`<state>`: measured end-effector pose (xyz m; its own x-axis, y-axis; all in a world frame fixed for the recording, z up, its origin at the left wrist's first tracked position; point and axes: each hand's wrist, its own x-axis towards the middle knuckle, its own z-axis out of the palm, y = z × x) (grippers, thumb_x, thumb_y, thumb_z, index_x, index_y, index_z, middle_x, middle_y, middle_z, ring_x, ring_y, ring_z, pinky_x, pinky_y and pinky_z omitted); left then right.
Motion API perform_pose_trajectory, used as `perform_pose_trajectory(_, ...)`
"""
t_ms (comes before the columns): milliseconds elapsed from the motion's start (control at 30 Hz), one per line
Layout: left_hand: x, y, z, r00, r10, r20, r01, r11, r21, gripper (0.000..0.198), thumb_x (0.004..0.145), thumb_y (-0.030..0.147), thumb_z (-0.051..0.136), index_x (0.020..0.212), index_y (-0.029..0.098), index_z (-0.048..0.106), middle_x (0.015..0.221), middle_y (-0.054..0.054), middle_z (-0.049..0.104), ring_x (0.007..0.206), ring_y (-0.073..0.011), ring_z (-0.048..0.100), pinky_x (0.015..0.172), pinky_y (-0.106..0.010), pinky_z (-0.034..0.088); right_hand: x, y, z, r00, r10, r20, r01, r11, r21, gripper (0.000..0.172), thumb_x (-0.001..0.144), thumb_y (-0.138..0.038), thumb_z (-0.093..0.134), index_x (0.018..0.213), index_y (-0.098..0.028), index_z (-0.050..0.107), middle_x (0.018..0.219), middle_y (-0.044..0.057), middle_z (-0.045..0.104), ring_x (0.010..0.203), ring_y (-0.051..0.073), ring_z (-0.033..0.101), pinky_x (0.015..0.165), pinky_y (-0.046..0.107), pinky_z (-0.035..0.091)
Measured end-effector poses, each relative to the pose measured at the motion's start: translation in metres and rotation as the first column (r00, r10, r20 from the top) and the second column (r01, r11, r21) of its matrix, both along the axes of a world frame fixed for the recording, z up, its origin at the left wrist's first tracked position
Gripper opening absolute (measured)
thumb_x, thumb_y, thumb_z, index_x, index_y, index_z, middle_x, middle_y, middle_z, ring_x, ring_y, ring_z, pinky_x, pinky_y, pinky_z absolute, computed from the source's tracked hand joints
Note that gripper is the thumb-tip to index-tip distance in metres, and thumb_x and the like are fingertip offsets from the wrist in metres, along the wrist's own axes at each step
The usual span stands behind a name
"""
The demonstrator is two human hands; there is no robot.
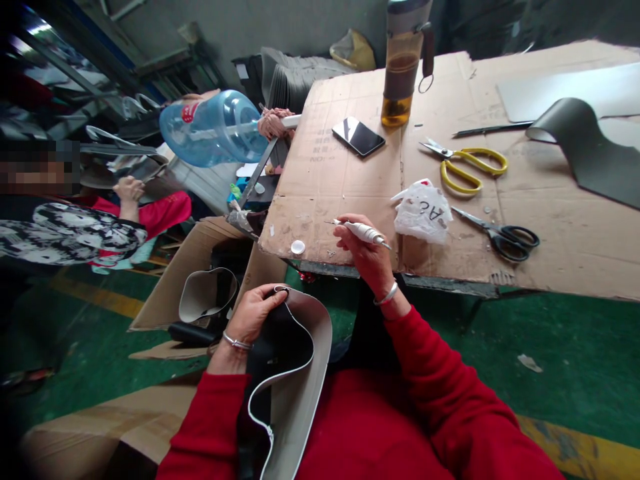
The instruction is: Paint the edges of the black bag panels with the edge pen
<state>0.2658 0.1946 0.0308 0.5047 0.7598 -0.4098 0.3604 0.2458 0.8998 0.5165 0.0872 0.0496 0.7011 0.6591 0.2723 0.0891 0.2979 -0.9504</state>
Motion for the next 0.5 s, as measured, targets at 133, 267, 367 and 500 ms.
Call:
perform_pose_trajectory(133, -0.001, -0.007, 0.007, 0.997, -0.061, -0.037, 0.065, 0.990, 0.123, 0.026, 0.071, 0.037, 0.081, 0.086, 0.015, 0.080, 0.082, -0.005, 0.076, 0.077, -0.0184, 0.065, 0.075, -0.028, 0.049, 0.001, -0.005, 0.002, 1.000, -0.014, 0.009, 0.014, 1.000, -0.014, 0.025, 0.091, -0.042, 0.072, 0.107, -0.022, 0.070, 0.086, 0.001, 0.072, 0.064, 0.012, 0.065, 0.056, 0.023, 0.053)
perform_pose_trajectory(267, -0.008, -0.023, 0.021, 0.995, -0.001, -0.105, 0.031, 0.957, 0.288, 0.020, 0.076, 0.035, 0.075, 0.076, 0.016, 0.077, 0.074, -0.003, 0.072, 0.071, -0.0176, 0.062, 0.070, -0.028, 0.046, -0.003, -0.012, 0.000, 0.998, -0.041, 0.053, 0.043, 0.998, -0.045, 0.025, 0.092, -0.039, 0.072, 0.110, -0.022, 0.071, 0.090, 0.003, 0.074, 0.065, 0.014, 0.065, 0.056, 0.025, 0.052)
perform_pose_trajectory(367, -0.026, -0.027, 0.029, 0.987, 0.134, -0.093, -0.096, 0.937, 0.337, 0.019, 0.075, 0.035, 0.075, 0.073, 0.016, 0.076, 0.071, -0.002, 0.071, 0.068, -0.0169, 0.062, 0.067, -0.027, 0.046, -0.005, -0.015, -0.001, 0.996, -0.057, 0.068, 0.060, 0.997, -0.046, 0.023, 0.092, -0.038, 0.073, 0.110, -0.023, 0.072, 0.088, 0.004, 0.074, 0.064, 0.015, 0.065, 0.057, 0.027, 0.052)
perform_pose_trajectory(500, -0.080, -0.010, 0.048, 0.880, 0.470, 0.067, -0.472, 0.850, 0.232, 0.032, 0.065, 0.042, 0.082, 0.080, 0.015, 0.074, 0.068, -0.001, 0.069, 0.060, -0.0151, 0.060, 0.059, -0.027, 0.048, -0.008, -0.016, 0.002, 0.992, -0.079, 0.097, 0.083, 0.996, -0.037, 0.021, 0.092, -0.036, 0.073, 0.108, -0.023, 0.073, 0.087, 0.004, 0.074, 0.063, 0.016, 0.064, 0.058, 0.029, 0.052)
